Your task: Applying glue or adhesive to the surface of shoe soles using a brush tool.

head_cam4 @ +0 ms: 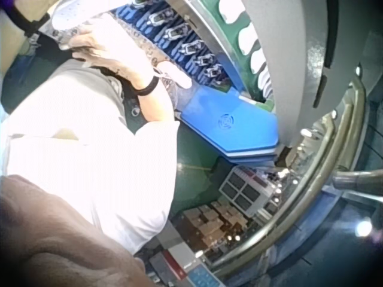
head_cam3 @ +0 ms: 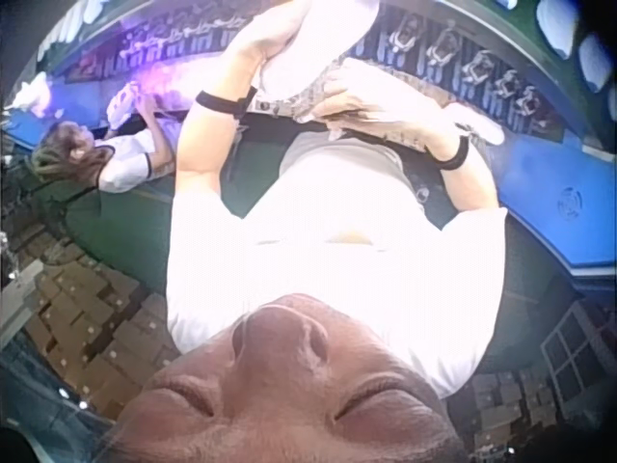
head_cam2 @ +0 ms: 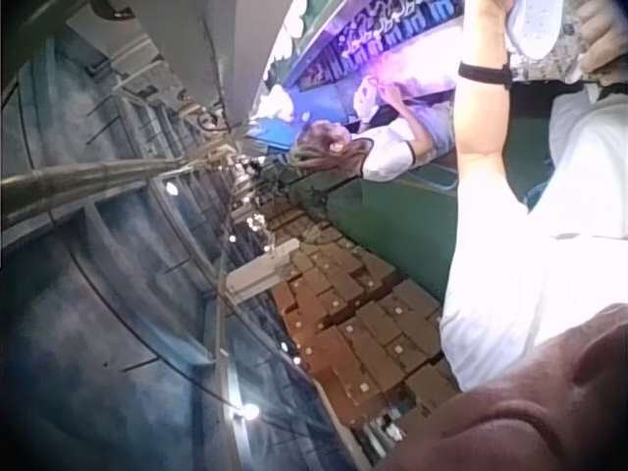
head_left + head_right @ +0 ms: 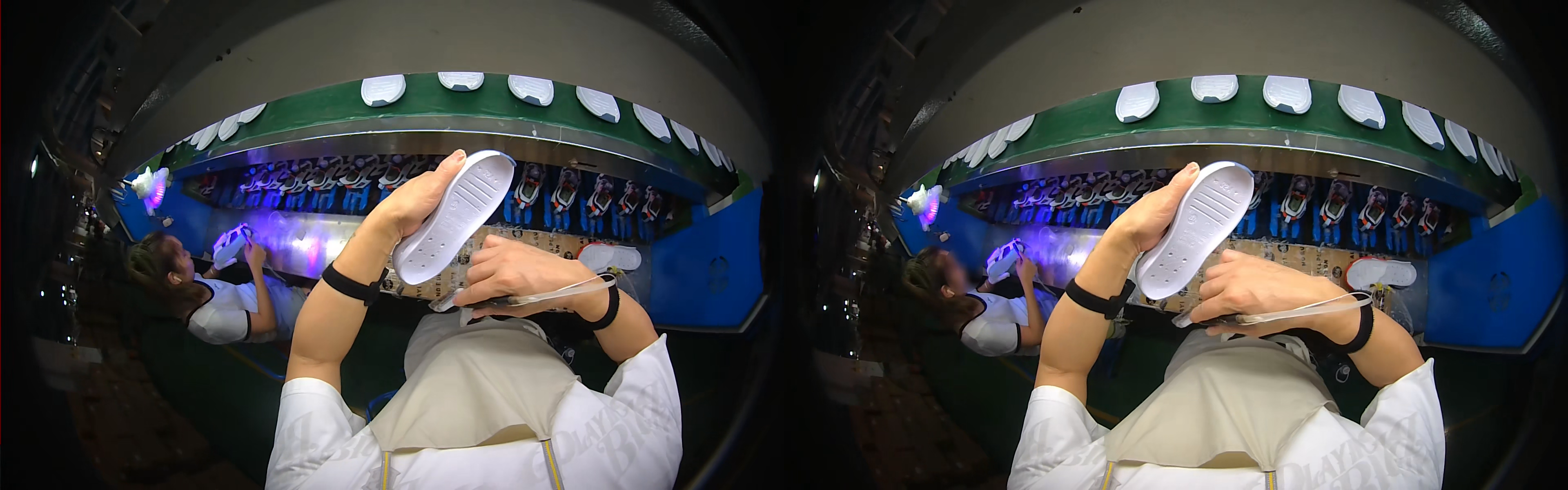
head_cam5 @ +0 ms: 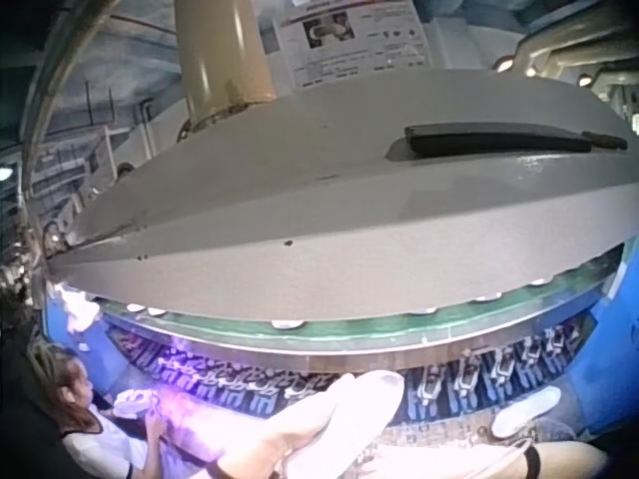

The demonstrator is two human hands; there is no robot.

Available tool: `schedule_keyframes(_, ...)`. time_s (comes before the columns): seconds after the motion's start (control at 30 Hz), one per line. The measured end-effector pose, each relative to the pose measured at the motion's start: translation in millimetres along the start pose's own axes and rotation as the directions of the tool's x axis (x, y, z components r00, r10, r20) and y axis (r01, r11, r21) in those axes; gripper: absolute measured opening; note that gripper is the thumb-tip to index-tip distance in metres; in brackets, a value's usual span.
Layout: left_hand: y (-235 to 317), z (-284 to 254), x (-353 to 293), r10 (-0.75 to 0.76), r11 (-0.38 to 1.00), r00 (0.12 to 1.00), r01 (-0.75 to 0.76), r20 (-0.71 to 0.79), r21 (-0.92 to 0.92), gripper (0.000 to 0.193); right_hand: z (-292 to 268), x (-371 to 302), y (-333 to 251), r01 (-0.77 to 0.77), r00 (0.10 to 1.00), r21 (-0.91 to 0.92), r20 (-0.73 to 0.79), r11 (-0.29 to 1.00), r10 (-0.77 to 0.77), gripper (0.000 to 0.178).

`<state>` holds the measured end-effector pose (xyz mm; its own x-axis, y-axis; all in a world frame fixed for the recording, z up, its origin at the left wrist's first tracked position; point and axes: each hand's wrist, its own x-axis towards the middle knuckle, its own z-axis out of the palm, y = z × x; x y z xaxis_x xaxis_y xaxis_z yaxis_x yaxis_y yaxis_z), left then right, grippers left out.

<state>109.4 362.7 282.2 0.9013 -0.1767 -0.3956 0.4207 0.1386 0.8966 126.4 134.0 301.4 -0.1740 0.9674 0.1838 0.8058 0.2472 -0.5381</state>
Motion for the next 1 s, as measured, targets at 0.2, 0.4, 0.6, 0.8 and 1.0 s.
schedule_keyframes(0.2,0,-10,-11,-0.079,0.981,0.995,0.089,-0.062,0.17,0.066,12,2,16,0.029,0.986,-0.198,-0.158,0.98,-0.061,0.032)
schedule_keyframes(0.4,-6,-31,-23,-0.11,0.957,0.994,0.114,-0.028,0.267,0.067,11,5,21,-0.092,0.945,-0.204,-0.325,0.975,0.021,0.04)
schedule_keyframes(0.6,-30,-49,-33,-0.097,0.984,0.992,0.108,-0.085,0.14,0.07,9,13,18,-0.103,0.938,-0.1,-0.341,0.99,0.063,0.034)
schedule_keyframes(0.8,-78,-80,-37,-0.051,0.991,0.981,0.026,-0.187,-0.133,0.071,23,21,29,0.003,0.996,0.011,-0.084,1.0,-0.002,0.03)
schedule_keyframes(1.0,-199,-127,-60,0.206,0.468,0.897,-0.442,-0.391,-0.766,0.096,49,4,39,-0.227,0.835,0.386,-0.395,0.894,0.382,0.023)
